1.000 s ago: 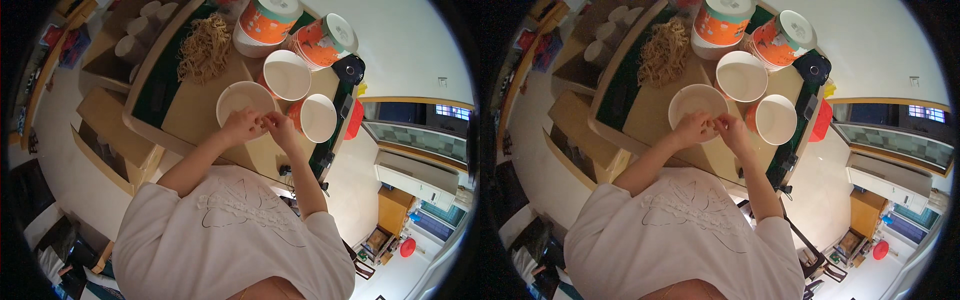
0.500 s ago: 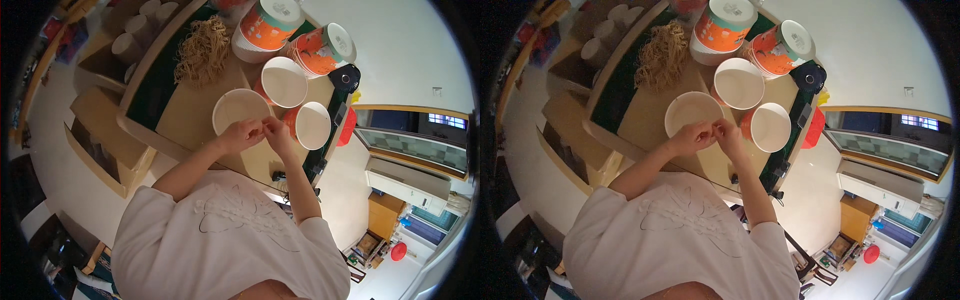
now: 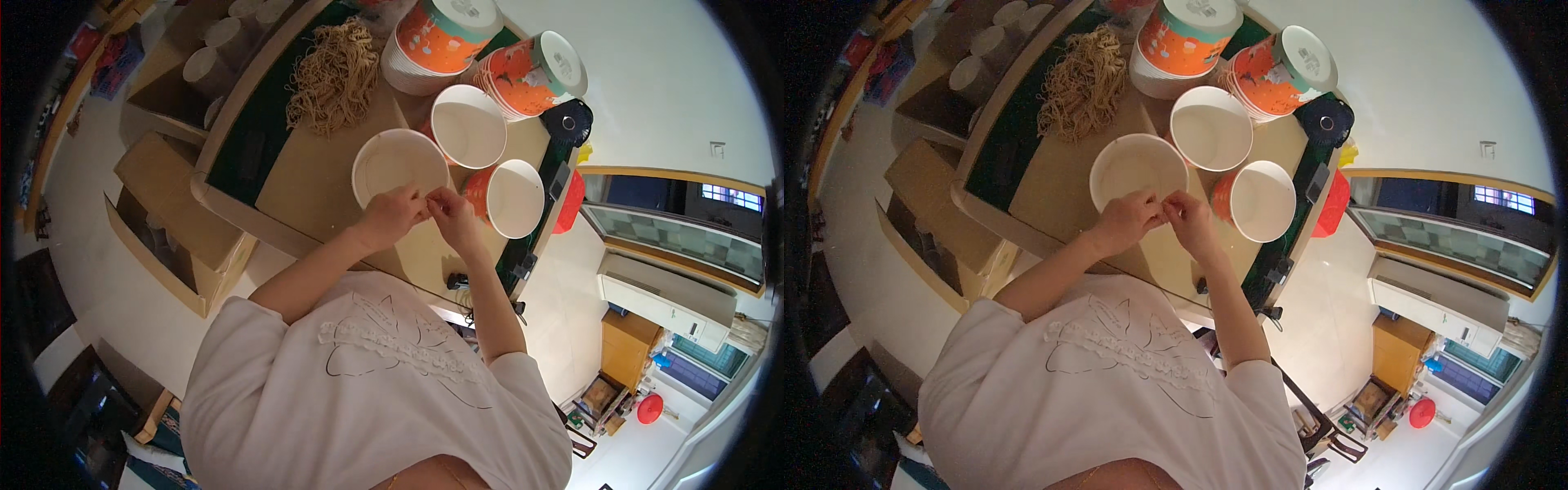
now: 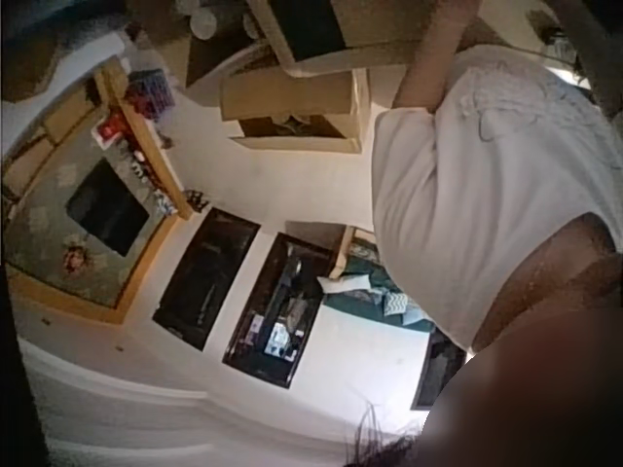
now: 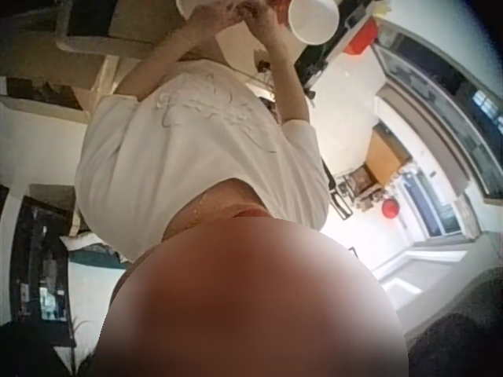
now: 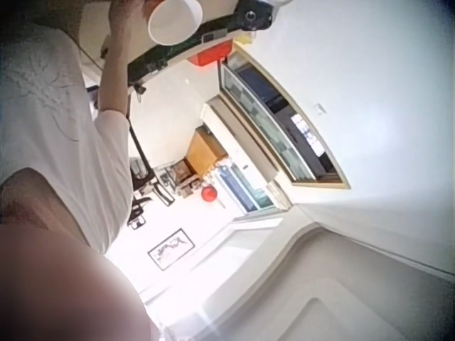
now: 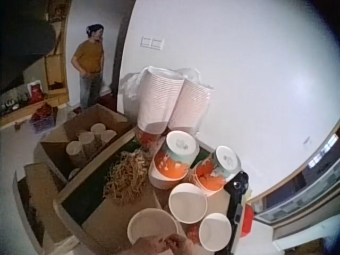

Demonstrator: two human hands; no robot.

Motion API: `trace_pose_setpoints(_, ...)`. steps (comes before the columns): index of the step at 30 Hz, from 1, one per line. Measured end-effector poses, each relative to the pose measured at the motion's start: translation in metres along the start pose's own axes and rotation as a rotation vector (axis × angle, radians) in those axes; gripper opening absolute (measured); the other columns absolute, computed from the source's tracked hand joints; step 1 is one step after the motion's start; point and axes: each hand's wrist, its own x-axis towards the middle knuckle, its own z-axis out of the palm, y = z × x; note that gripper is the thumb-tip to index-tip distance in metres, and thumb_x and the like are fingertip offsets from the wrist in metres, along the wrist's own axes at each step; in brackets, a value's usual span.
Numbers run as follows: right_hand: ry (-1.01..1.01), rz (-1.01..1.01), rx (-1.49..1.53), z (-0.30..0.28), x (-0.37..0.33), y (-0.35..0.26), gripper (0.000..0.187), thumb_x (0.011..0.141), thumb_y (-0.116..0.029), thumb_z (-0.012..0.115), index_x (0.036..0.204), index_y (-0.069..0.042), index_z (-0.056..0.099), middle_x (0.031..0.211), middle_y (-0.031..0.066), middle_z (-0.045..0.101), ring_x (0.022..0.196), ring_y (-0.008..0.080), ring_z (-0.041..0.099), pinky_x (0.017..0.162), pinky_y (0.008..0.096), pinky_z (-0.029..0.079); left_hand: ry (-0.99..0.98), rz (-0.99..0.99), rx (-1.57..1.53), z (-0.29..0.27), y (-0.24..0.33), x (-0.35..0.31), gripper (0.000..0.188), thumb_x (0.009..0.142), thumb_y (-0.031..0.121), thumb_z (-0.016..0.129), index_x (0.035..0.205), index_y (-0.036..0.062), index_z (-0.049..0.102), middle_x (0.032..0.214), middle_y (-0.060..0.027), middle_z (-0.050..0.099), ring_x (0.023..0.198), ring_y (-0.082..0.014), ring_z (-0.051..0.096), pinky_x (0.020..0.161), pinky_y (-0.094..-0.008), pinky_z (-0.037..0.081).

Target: Packaging and organizing paper bowls using rubber bands.

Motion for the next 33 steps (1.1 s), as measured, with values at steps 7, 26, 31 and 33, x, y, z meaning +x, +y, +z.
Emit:
trace_pose_setpoints(7, 0.095, -0.02, 0.001, 0.017, -0.012, 0.001, 0.01, 0.084, -0.009, 0.061, 0.089, -0.001, 0.063, 0.07, 0.0094, 0.062, 0.056, 0.0136, 0.055, 0.053, 0.0274, 0.044, -0.262, -0.7, -0.936, 0.008, -0.028, 0.007, 0.015, 0.085, 0.019, 0.06, 0.083, 0.0043, 0.06, 0.073, -0.0018, 0.055, 0.056, -0.0073, 0.05, 0.045, -0.0224, 0.038)
trace_pose_setpoints(26, 0.506, -0.198, 0.116, 0.046, -0.032, 0.007, 0.021, 0.083, 0.001, 0.06, 0.103, -0.002, 0.066, 0.106, 0.0096, 0.063, 0.075, 0.0108, 0.06, 0.057, 0.0207, 0.046, -0.277, -1.068, -1.269, -0.003, -0.014, 0.017, 0.012, 0.085, 0.016, 0.059, 0.085, 0.0044, 0.062, 0.077, -0.0007, 0.059, 0.056, -0.0051, 0.048, 0.038, -0.016, 0.027)
trace_pose_setpoints(31, 0.449, -0.241, 0.092, 0.041, -0.033, 0.011, 0.02, 0.085, 0.001, 0.058, 0.103, -0.002, 0.065, 0.106, 0.01, 0.063, 0.075, 0.0104, 0.06, 0.059, 0.02, 0.045, -0.323, -0.962, -1.259, -0.001, -0.022, 0.014, 0.011, 0.08, 0.012, 0.065, 0.087, 0.0039, 0.063, 0.074, 0.0006, 0.058, 0.056, -0.0039, 0.047, 0.04, -0.0161, 0.029)
trace_pose_setpoints(33, 0.464, -0.124, 0.257, 0.039, -0.034, 0.014, 0.018, 0.086, 0.0, 0.056, 0.101, -0.002, 0.065, 0.104, 0.0085, 0.064, 0.068, 0.0072, 0.056, 0.058, 0.0193, 0.044, -0.331, -0.951, -1.19, -0.004, -0.019, 0.015, 0.011, 0.08, 0.012, 0.065, 0.087, 0.0042, 0.064, 0.073, 0.0012, 0.058, 0.057, -0.0036, 0.047, 0.041, -0.0164, 0.029)
